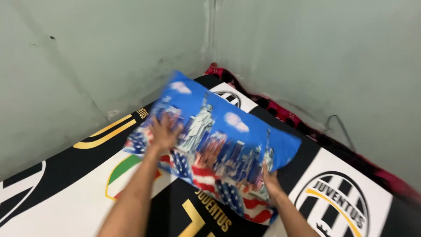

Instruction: Replacing dirty pillowcases with clean ones on multiple pillows.

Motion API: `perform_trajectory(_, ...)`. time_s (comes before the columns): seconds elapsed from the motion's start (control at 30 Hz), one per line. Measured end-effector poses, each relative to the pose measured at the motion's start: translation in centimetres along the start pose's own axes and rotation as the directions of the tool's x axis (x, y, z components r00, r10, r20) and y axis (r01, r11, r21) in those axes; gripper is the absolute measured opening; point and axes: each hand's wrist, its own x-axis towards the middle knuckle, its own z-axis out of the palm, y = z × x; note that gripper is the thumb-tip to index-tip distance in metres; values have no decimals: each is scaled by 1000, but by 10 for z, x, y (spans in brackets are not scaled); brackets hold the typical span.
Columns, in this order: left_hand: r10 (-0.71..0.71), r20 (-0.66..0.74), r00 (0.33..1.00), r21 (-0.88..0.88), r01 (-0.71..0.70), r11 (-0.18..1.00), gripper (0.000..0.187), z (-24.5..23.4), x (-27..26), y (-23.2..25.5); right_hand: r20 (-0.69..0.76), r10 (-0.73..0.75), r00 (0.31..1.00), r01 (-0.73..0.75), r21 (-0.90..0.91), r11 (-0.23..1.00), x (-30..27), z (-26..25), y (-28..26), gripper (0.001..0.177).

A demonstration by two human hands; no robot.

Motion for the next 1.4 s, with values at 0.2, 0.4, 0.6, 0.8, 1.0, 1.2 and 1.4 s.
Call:
perform_trajectory(0.2,-244,464,852,3,274,962,102,46,-48,15,124,241,962,-233,-81,969,-19,20,8,108)
perform_trajectory(0.4,-183,419,889,-88,241,967,103,35,-54,2,47,120,992,-118,-42,992,-13,25,9,104)
perform_trajectory(0.6,-347,560,753,177,300,937,102,-71,-124,17,-26,91,996,-94,-208,973,39,24,46,113)
perform_trajectory(0.8,-357,481,801,261,258,930,96,-162,-183,-16,-144,-502,853,260,-716,648,-62,60,-12,93)
perform_trajectory(1.0,-344,317,884,272,262,926,90,-255,-268,-5,352,-564,747,640,-610,467,-251,127,-62,79)
perform_trajectory(1.2,-286,202,937,256,231,939,83,-335,-361,-23,481,-406,777,630,-600,493,-397,170,-80,83)
perform_trajectory(1.4,-308,69,949,242,284,928,80,-427,-465,-36,596,-438,673,738,-510,442,-513,176,-84,82)
